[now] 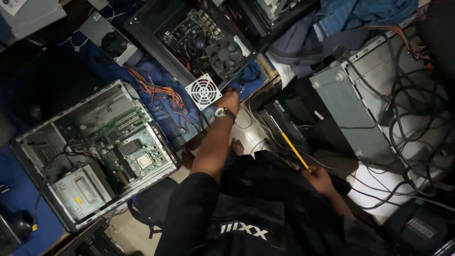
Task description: The person uses a screwdriver to remove screws from a power supply unit, sets it aside, then places a motherboard into a computer case and secures it with screws. The workspace contains multiple computer cases and components.
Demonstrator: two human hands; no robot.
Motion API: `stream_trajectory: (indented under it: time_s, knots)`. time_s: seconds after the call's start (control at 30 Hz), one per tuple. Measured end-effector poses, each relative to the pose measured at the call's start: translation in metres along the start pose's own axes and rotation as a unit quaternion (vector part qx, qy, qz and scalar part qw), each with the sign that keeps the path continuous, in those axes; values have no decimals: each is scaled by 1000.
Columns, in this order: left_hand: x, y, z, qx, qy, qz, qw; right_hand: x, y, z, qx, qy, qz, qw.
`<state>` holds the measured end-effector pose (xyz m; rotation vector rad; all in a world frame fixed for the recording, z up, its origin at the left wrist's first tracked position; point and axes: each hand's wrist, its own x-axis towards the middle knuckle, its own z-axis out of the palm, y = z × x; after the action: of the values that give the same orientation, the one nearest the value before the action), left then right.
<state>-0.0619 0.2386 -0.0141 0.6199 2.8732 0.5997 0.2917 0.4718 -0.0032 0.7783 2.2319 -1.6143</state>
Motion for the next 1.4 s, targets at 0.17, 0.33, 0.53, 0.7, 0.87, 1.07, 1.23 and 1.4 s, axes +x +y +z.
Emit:
stream_trajectory:
  time_s: [0.17, 0.33, 0.53, 0.7, 0.87, 1.07, 1.23, 1.4]
  knots:
    - [-26, 3, -2, -174, -20, -98, 980, 10, -7, -2, -57, -18, 56, 997]
    - [-71, -19, 0, -658, 16, -128, 742, 23, -32, 9, -109, -42, 4, 993]
    - [-137, -59, -23, -779, 3, -171, 603, 57, -58, 23, -168, -147, -174, 959]
    - [-167, -85, -40, -773, 38, -143, 618, 70, -77, 37, -291, -191, -99, 932]
    - [-192, -109, -51, -755, 56, -141, 638, 66, -116, 61, -342, -170, -40, 923]
    - [-213, -149, -64, -698, 85, -109, 702, 55, -170, 84, -373, -166, -83, 909]
    - [-238, -190, -80, -702, 57, -151, 694, 52, -203, 93, -276, -177, -163, 931]
    - [-266, -216, -89, -707, 72, -169, 683, 49, -241, 109, -170, -243, -236, 925]
